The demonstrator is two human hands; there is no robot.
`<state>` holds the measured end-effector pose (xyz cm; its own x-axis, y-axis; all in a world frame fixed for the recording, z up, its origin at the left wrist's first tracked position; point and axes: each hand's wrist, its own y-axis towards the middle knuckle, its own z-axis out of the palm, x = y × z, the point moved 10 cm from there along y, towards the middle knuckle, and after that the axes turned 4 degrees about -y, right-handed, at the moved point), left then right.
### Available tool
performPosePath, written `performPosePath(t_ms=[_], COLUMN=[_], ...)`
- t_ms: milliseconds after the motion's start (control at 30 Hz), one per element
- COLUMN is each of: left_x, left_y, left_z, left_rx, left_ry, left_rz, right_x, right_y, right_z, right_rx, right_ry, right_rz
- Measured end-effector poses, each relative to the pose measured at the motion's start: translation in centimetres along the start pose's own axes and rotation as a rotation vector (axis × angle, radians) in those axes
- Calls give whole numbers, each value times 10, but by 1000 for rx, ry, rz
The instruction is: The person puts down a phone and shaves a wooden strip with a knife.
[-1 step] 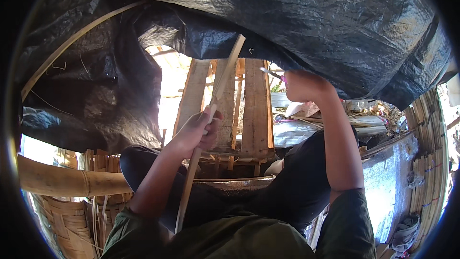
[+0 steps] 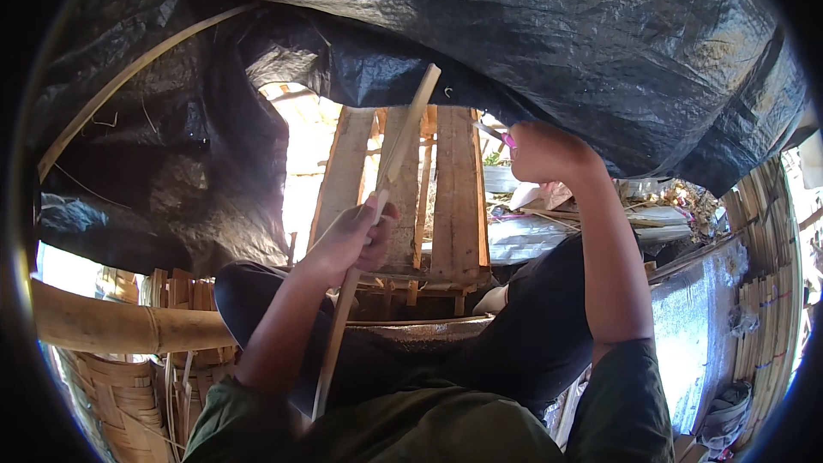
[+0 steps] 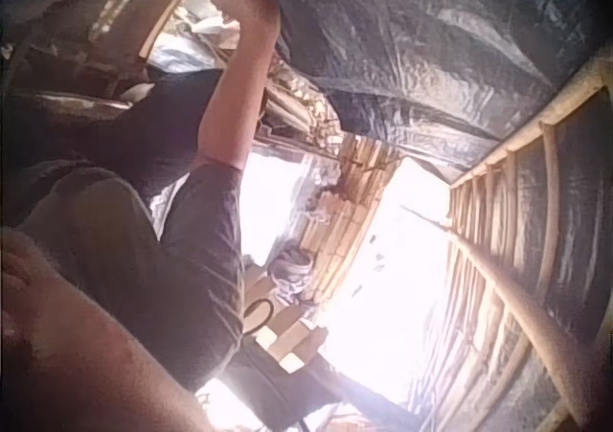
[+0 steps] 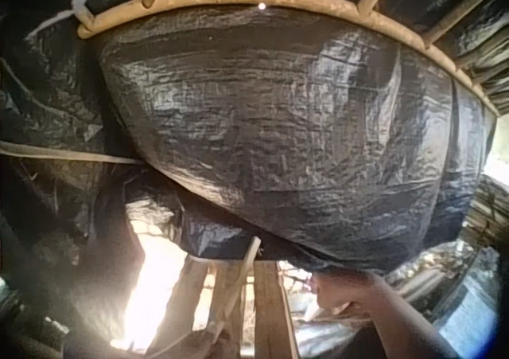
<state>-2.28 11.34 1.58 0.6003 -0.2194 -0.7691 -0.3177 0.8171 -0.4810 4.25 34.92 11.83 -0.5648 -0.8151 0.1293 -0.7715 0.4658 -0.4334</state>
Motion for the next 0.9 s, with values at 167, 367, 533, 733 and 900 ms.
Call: performPosePath(t_ms=[167,367,533,733,900], left_x=[29,44,30,-11,13], left_y=[13,25,26,36,49], left_z=[2,-1,12,20,9], left_rx=[-86,-264,-215,-118,-17], left_ry=[137,595,696,857,486], left_rz=[-7,36,153,118,-246], right_x=[0,-30,9,40,23], right_y=[-3,18,21,22,49], right_z=[-5,12,14,20,25], right_rx=[-144,-445,-317,-521,-537], right_ry=[174,150,291,197,196], right_rz=[-87,-153,-329,-651,-600])
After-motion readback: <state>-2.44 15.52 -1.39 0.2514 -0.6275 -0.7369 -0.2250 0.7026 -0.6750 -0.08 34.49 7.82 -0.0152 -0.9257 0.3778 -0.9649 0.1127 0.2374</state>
